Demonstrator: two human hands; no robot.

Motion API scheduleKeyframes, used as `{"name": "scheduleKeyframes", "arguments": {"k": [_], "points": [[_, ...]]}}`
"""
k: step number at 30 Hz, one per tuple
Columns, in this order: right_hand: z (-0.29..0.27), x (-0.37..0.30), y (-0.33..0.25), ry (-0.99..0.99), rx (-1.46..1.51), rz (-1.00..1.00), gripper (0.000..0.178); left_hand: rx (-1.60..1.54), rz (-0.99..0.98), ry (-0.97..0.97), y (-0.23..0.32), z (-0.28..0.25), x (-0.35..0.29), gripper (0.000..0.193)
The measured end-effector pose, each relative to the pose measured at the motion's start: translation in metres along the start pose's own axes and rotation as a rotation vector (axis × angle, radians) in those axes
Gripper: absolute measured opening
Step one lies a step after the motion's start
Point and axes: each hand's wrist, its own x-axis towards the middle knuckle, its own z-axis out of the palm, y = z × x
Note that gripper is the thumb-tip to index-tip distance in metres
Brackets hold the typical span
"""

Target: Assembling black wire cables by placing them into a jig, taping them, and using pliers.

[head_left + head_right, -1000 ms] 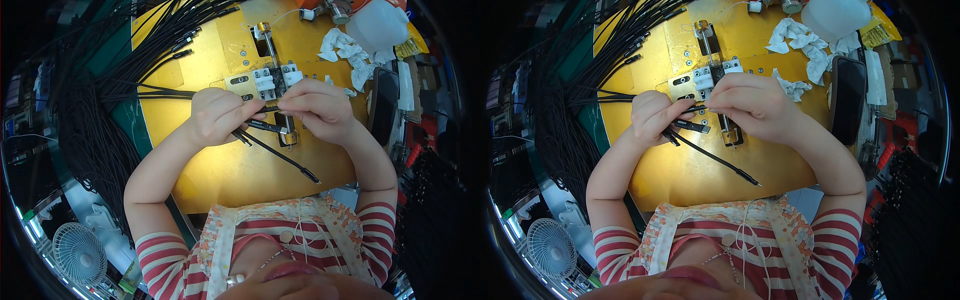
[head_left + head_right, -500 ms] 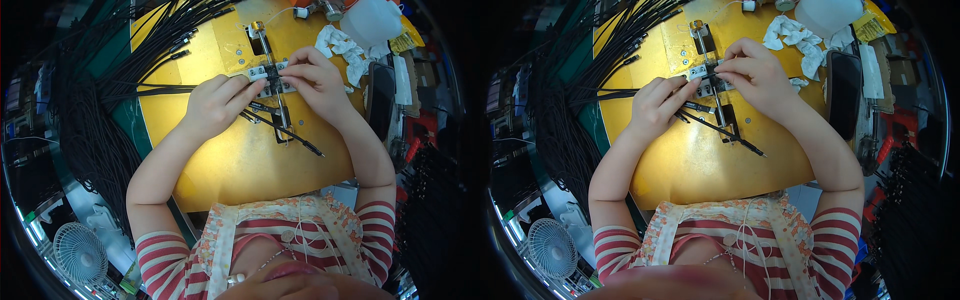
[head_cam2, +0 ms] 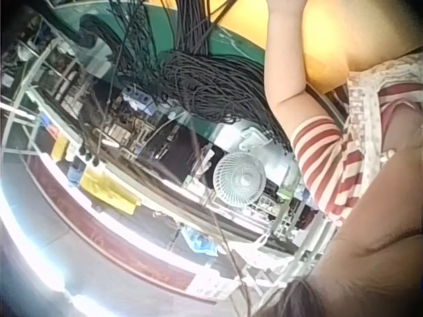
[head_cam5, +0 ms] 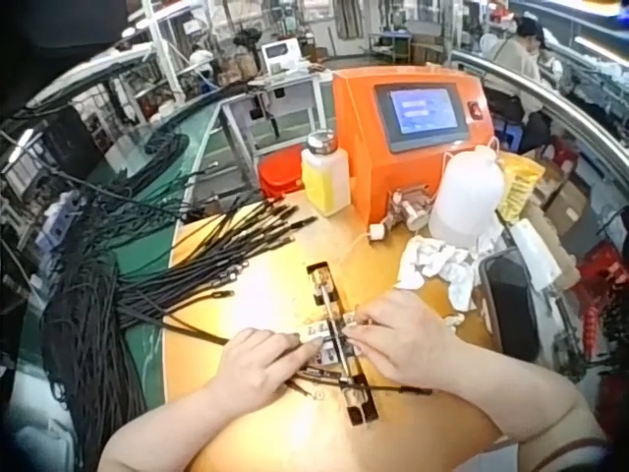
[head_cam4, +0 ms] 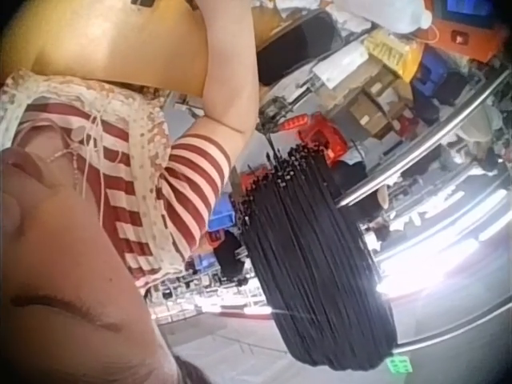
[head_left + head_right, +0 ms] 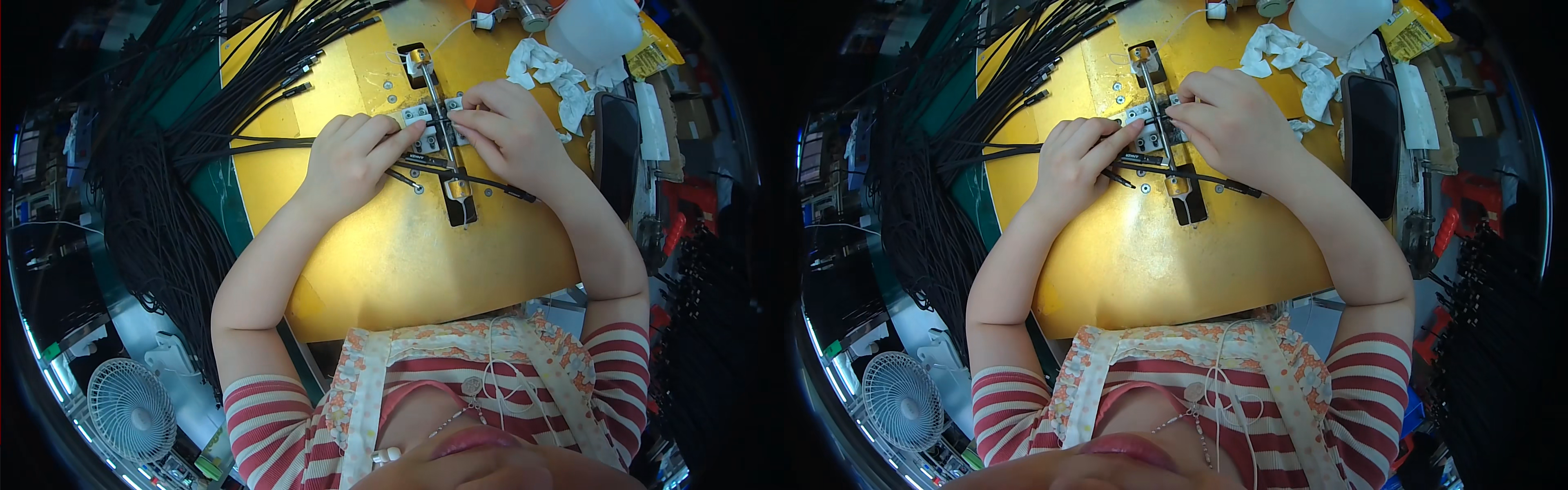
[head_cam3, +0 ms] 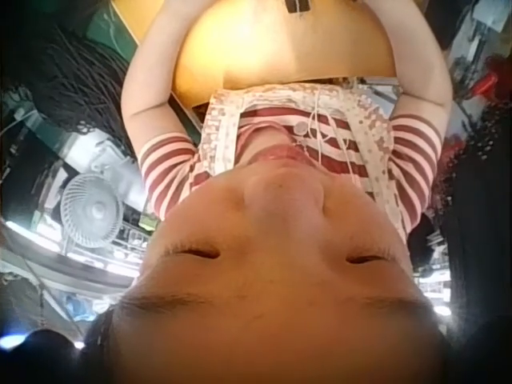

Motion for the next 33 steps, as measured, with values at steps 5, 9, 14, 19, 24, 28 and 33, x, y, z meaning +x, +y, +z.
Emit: {"name": "scheduleKeyframes", "arguments": {"k": [5, 9, 14, 19, 24, 28, 33], "points": [[0.0, 0.001, -0.001, -0.008, -0.037, -0.025, 0.007, 0.01, 0.024, 0.052, -0.004, 0.005, 0.002, 0.049], [0.0, 0.0, -0.001, -0.019, -0.063, -0.031, 0.006, 0.003, 0.028, 0.062, -0.005, 0.005, 0.002, 0.05], [-0.002, 0.0, -0.002, -0.028, -0.083, -0.03, 0.006, -0.011, 0.017, 0.065, -0.007, 0.008, 0.002, 0.05], [-0.008, 0.0, -0.008, -0.09, -0.038, -0.045, 0.011, -0.02, 0.014, 0.069, -0.008, 0.008, 0.002, 0.049], [-0.008, -0.003, -0.009, -0.134, 0.235, -0.075, 0.015, -0.01, 0.027, 0.062, -0.009, 0.005, 0.003, 0.049], [-0.007, -0.001, -0.01, -0.067, 0.284, -0.06, 0.014, 0.011, 0.033, 0.048, -0.008, 0.0, 0.003, 0.049], [-0.001, -0.004, -0.008, -0.012, 0.469, 0.102, 0.01, 0.084, 0.055, 0.049, -0.003, -0.004, 0.002, 0.048]]}}
